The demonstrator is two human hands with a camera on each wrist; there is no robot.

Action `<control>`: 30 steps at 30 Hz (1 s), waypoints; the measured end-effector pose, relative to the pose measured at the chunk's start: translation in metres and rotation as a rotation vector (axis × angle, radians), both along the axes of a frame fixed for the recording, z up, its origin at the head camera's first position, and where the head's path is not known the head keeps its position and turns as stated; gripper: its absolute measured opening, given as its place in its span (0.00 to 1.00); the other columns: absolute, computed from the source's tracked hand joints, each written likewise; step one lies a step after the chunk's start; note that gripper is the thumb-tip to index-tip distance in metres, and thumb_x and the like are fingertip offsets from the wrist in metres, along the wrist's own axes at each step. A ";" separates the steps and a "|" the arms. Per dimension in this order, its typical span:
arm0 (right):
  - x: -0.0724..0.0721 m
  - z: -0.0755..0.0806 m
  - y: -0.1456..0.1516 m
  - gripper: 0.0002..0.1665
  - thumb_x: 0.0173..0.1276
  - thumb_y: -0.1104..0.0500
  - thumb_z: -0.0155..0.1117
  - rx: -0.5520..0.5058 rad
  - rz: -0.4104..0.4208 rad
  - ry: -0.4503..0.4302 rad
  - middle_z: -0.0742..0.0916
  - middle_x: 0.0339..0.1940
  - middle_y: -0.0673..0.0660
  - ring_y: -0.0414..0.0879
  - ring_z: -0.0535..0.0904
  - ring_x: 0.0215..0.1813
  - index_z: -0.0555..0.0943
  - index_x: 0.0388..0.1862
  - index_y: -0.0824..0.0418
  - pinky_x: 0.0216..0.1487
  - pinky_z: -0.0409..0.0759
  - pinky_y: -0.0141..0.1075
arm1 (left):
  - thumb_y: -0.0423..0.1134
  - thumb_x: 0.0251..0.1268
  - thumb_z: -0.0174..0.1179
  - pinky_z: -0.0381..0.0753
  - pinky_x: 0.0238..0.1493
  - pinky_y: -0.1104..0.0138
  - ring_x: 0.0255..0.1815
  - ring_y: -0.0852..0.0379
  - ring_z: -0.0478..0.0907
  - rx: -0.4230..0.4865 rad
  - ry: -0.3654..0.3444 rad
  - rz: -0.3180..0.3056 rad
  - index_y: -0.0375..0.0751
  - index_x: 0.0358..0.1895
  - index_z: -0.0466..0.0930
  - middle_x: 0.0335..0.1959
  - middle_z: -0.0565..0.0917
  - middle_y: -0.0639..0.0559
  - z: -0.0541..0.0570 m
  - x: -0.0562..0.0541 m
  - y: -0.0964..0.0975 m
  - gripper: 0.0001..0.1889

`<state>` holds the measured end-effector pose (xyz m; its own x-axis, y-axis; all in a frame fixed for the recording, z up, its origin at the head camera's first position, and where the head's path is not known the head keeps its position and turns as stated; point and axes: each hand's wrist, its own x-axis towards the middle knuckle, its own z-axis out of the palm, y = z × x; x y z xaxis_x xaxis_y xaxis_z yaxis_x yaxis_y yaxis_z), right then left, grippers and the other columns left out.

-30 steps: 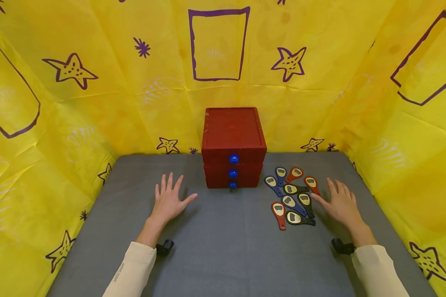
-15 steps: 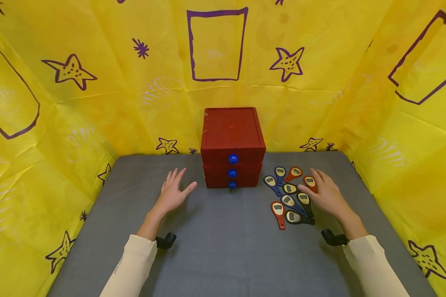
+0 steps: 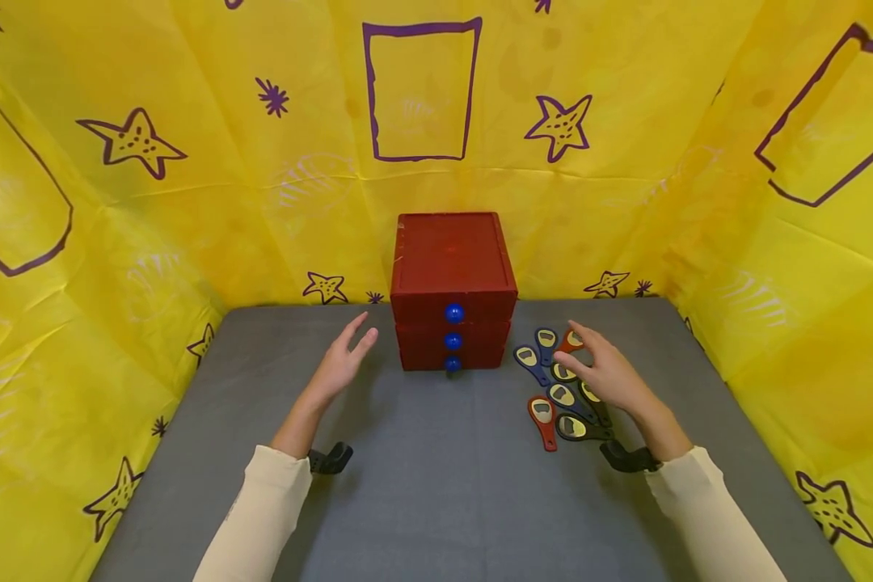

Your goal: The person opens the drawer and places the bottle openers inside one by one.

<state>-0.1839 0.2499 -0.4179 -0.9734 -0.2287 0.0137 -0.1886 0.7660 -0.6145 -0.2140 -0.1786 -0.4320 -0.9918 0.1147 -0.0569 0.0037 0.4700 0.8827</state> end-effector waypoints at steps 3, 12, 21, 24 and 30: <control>0.001 0.005 -0.008 0.42 0.75 0.43 0.52 -0.062 0.033 0.004 0.68 0.72 0.71 0.66 0.70 0.66 0.56 0.77 0.66 0.64 0.69 0.62 | 0.58 0.75 0.45 0.52 0.75 0.44 0.78 0.41 0.52 0.055 0.014 0.003 0.46 0.77 0.53 0.78 0.57 0.42 0.007 -0.004 0.005 0.35; -0.007 0.019 -0.034 0.35 0.78 0.45 0.46 -0.222 0.137 -0.077 0.74 0.69 0.68 0.64 0.71 0.68 0.62 0.74 0.65 0.66 0.69 0.59 | 0.56 0.75 0.47 0.55 0.77 0.52 0.76 0.46 0.60 0.205 0.040 0.012 0.40 0.75 0.59 0.75 0.63 0.43 0.024 -0.018 0.020 0.33; -0.015 0.027 -0.064 0.32 0.79 0.45 0.45 -0.386 0.193 -0.168 0.82 0.58 0.69 0.58 0.81 0.57 0.69 0.70 0.67 0.61 0.76 0.55 | 0.53 0.74 0.50 0.52 0.78 0.53 0.76 0.46 0.59 0.282 0.008 0.026 0.34 0.72 0.63 0.73 0.67 0.41 0.038 -0.033 0.030 0.32; -0.019 0.030 -0.073 0.32 0.79 0.45 0.45 -0.419 0.169 -0.185 0.83 0.56 0.71 0.58 0.82 0.55 0.71 0.68 0.68 0.60 0.76 0.54 | 0.56 0.72 0.51 0.53 0.77 0.52 0.75 0.46 0.60 0.291 -0.007 0.050 0.36 0.71 0.64 0.72 0.68 0.42 0.042 -0.037 0.032 0.34; -0.030 0.031 -0.094 0.34 0.77 0.42 0.48 -0.526 0.122 -0.257 0.82 0.55 0.72 0.62 0.82 0.54 0.74 0.64 0.69 0.61 0.77 0.50 | 0.57 0.70 0.54 0.56 0.76 0.52 0.73 0.47 0.63 0.285 0.001 0.101 0.37 0.69 0.69 0.70 0.72 0.42 0.046 -0.044 0.036 0.33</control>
<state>-0.2136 0.1559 -0.3871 -0.9277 -0.3653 -0.0775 -0.0509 0.3291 -0.9429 -0.2576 -0.1422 -0.3861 -0.9990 0.0266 -0.0357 -0.0297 0.2008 0.9792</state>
